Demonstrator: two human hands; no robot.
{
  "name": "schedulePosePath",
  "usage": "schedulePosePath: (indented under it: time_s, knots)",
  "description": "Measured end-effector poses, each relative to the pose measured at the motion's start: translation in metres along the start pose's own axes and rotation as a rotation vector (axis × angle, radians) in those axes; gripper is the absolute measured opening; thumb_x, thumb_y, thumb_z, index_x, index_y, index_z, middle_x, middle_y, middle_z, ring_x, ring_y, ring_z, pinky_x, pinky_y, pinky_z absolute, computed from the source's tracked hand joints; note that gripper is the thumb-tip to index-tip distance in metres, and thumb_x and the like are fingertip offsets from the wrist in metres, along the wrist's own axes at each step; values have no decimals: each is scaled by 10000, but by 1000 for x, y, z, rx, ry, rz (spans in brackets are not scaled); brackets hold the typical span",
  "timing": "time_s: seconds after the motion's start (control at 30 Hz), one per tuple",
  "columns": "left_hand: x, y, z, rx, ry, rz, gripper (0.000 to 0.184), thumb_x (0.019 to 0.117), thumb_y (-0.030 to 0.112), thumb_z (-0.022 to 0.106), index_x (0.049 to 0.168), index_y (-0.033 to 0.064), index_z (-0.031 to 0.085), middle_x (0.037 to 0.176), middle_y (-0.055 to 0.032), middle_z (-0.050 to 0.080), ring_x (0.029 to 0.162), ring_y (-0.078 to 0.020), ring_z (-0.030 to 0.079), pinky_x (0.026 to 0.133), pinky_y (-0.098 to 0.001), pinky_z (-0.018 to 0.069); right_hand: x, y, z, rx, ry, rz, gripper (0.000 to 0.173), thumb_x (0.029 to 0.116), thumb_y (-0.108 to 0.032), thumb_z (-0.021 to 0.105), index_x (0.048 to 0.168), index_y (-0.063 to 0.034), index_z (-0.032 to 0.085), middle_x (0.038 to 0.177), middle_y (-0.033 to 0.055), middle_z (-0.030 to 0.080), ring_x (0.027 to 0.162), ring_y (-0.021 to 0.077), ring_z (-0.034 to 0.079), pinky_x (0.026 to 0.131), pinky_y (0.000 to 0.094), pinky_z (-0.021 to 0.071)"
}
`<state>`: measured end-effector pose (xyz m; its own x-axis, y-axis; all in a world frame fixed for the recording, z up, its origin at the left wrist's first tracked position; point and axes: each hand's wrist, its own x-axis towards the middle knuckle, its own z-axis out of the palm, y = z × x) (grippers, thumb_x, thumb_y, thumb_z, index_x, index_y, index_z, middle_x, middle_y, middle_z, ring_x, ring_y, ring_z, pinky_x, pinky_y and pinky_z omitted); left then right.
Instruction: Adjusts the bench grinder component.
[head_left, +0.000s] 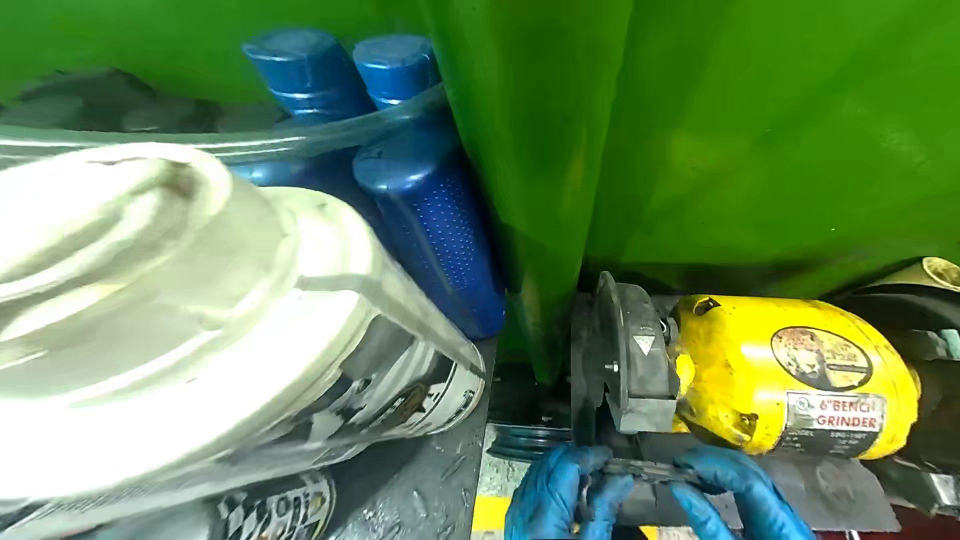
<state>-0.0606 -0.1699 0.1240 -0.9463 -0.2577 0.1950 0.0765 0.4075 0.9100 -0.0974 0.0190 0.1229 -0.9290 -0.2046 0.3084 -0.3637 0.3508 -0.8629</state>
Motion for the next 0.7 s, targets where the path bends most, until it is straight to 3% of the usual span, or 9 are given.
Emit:
schedulePosePath:
  time_s: [0.17, 0.23, 0.33, 0.43, 0.57, 0.7]
  knots:
    - [11, 5, 5, 113, -64, -94, 257, 886, 267, 793, 960, 22, 765, 815, -96, 700, 691, -176, 630, 691, -360, 546, -5, 11, 1, 138, 47, 47, 81, 948, -132, 739, 1019, -104, 713, 1028, -20, 740, 1022, 39, 691, 921, 259, 585]
    - [12, 3, 5, 158, -58, -101, 294, 877, 314, 801, 910, 23, 763, 799, -113, 701, 681, -194, 636, 678, -370, 543, -8, 10, 1, 188, 73, 99, 77, 944, -106, 736, 1017, -82, 730, 1032, -2, 754, 1009, 74, 710, 913, 291, 603]
    - [12, -2, 7, 168, -21, -28, 309, 937, 338, 746, 866, 37, 751, 793, -122, 708, 693, -207, 652, 704, -366, 549, -9, 5, 4, 190, 144, 129, 94, 928, -73, 747, 1012, -34, 736, 1024, 63, 770, 962, 150, 743, 857, 339, 637]
    - [16, 0, 9, 170, -22, 30, 322, 973, 315, 695, 846, 24, 746, 774, -138, 703, 716, -231, 669, 729, -365, 550, -8, 2, 5, 172, 180, 167, 97, 924, -92, 756, 1013, -60, 736, 1009, 17, 770, 951, 118, 737, 860, 315, 632]
    - [16, 1, 14, 179, -17, 46, 312, 963, 313, 706, 856, 24, 756, 821, -147, 738, 771, -237, 708, 774, -354, 571, -8, -1, 1, 167, 200, 216, 93, 911, -79, 767, 997, -47, 746, 990, 20, 772, 928, 108, 737, 860, 307, 629]
    - [13, -2, 14, 132, -30, 26, 274, 940, 275, 733, 867, 11, 747, 793, -141, 713, 720, -214, 668, 730, -341, 555, -5, 1, 1, 259, 127, 239, 103, 930, -52, 732, 1030, -67, 746, 999, -21, 762, 941, 65, 718, 880, 292, 612]
